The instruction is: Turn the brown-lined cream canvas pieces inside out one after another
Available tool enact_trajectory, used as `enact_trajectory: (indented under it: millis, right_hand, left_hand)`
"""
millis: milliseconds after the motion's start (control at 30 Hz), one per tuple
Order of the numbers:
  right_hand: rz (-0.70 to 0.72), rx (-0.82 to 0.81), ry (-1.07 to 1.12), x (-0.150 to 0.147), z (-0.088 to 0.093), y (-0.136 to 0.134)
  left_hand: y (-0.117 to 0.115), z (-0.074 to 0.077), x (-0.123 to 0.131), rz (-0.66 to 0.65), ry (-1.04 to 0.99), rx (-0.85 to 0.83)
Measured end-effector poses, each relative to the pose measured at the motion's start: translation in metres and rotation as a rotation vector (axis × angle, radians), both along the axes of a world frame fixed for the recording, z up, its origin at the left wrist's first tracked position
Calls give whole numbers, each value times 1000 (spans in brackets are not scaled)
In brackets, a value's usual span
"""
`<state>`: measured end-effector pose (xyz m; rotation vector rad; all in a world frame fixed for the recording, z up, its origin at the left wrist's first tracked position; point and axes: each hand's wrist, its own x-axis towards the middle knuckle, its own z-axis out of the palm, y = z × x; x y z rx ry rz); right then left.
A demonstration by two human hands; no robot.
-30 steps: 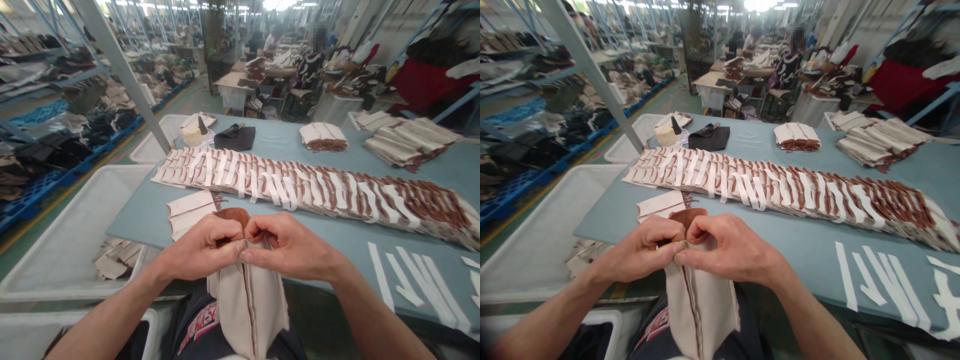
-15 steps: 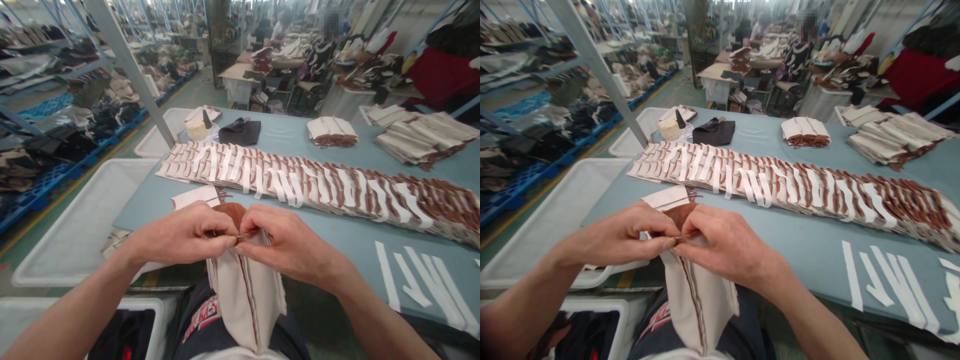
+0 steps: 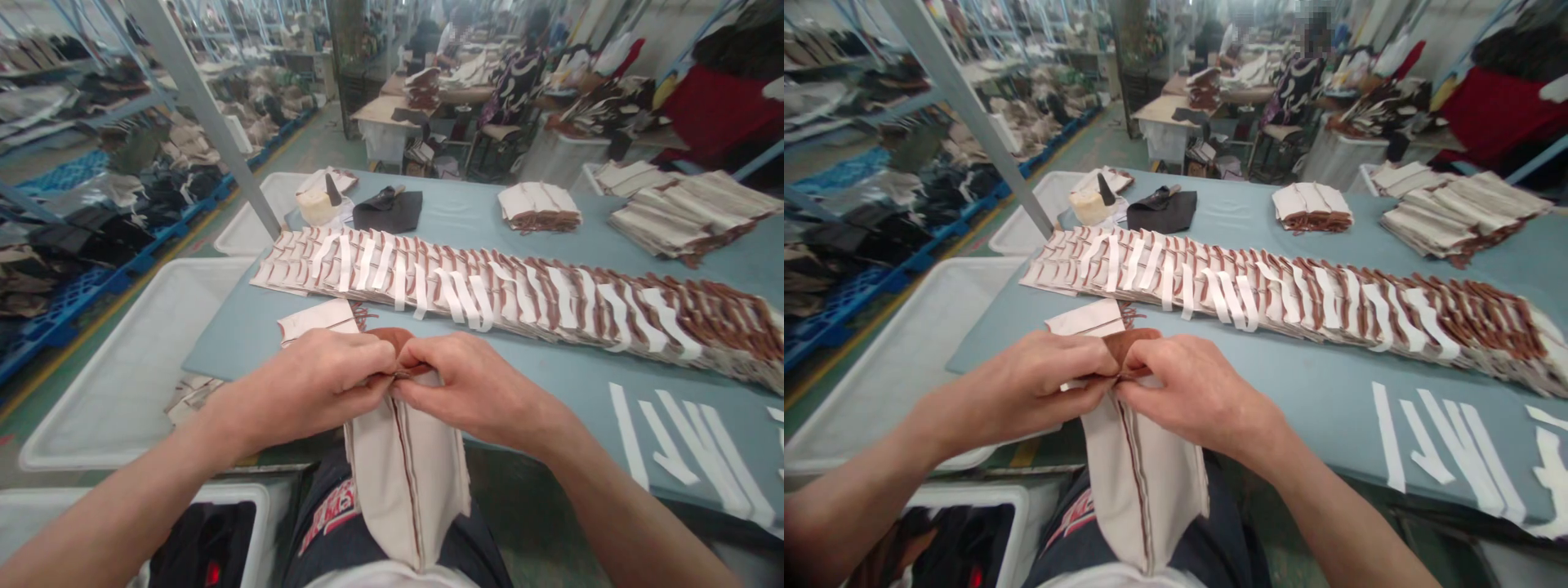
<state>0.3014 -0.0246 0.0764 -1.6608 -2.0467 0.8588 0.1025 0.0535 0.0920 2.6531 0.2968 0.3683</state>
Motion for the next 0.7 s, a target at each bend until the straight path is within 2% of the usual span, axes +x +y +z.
enact_trajectory:
  millis: [133,267,400,533,700]
  right_hand:
    - [15,10,-22,2,8,-4]
    - [-7,-67,59,4,10,-4]
    - [-32,-124,249,5,-7,-4]
    - [-74,-232,530,4,-27,-8]
    - [-95,-329,807,8,-34,-13]
  left_hand:
    - [-9,-9,-1,-1,-74,137]
    - [-12,-26,-5,-14,-140,287]
    - [-10,-37,-9,-56,-158,345]
    - [-12,-38,-10,-84,-149,335]
    - [-17,-41,-7,-49,-245,318]
